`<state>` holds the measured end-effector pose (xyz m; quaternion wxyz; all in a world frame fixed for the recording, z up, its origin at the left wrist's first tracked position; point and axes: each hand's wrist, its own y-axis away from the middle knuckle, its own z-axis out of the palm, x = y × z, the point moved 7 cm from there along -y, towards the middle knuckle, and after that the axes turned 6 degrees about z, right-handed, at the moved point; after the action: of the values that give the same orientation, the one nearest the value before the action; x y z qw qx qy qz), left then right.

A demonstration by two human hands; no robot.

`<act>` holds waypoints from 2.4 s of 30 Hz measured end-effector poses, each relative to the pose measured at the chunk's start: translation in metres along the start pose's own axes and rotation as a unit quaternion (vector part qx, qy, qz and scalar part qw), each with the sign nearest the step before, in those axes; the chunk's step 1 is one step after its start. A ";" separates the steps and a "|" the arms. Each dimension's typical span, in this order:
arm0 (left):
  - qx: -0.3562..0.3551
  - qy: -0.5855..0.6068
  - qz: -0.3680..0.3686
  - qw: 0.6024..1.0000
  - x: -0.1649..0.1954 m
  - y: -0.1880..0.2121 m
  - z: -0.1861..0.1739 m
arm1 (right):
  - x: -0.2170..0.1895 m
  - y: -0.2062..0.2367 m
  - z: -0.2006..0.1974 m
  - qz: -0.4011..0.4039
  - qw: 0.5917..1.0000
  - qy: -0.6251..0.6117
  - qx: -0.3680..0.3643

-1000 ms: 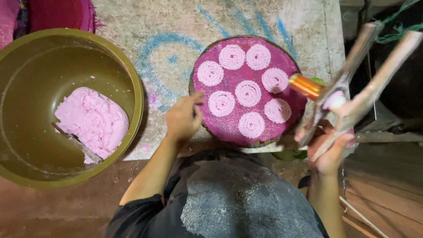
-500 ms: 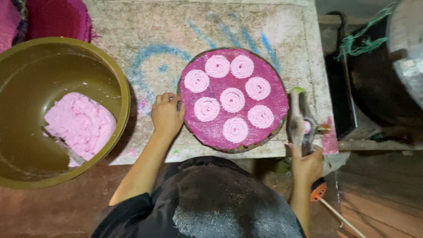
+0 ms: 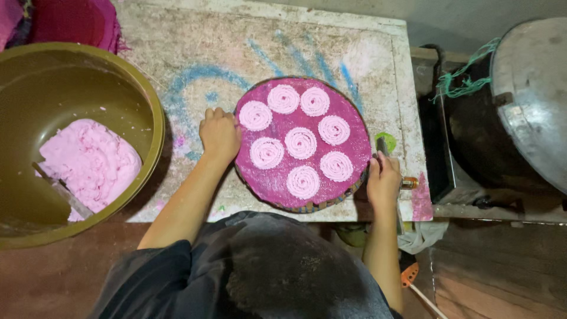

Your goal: The person sits at a low table and uses a wooden hand-held extruder press to pipe pink dough into spiral rosettes onto round pink boards. They reload dough from a large bowl into the press between boards, peel finished rosettes off the press nozzle, and set filled boards aside.

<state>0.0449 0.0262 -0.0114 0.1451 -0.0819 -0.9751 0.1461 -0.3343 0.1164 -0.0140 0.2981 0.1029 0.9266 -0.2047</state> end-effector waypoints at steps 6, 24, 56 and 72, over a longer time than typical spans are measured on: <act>0.038 0.129 -0.035 0.990 -0.007 -0.006 0.001 | 0.002 -0.025 0.015 0.069 0.997 0.012 -0.026; -0.002 0.402 0.142 0.905 0.044 -0.144 -0.040 | 0.006 -0.132 -0.016 0.084 0.966 -0.242 -0.044; 0.021 0.316 -0.089 0.944 -0.060 0.017 -0.032 | 0.065 0.011 -0.044 0.097 0.976 0.163 0.104; 0.205 0.269 -0.149 0.929 -0.295 0.117 -0.209 | 0.083 0.028 0.026 0.287 0.948 0.114 -0.078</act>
<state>0.4017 0.1317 0.0668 0.4355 0.0594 -0.8493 0.2924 -0.3785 0.1351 -0.0915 0.2433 0.3636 0.8989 -0.0246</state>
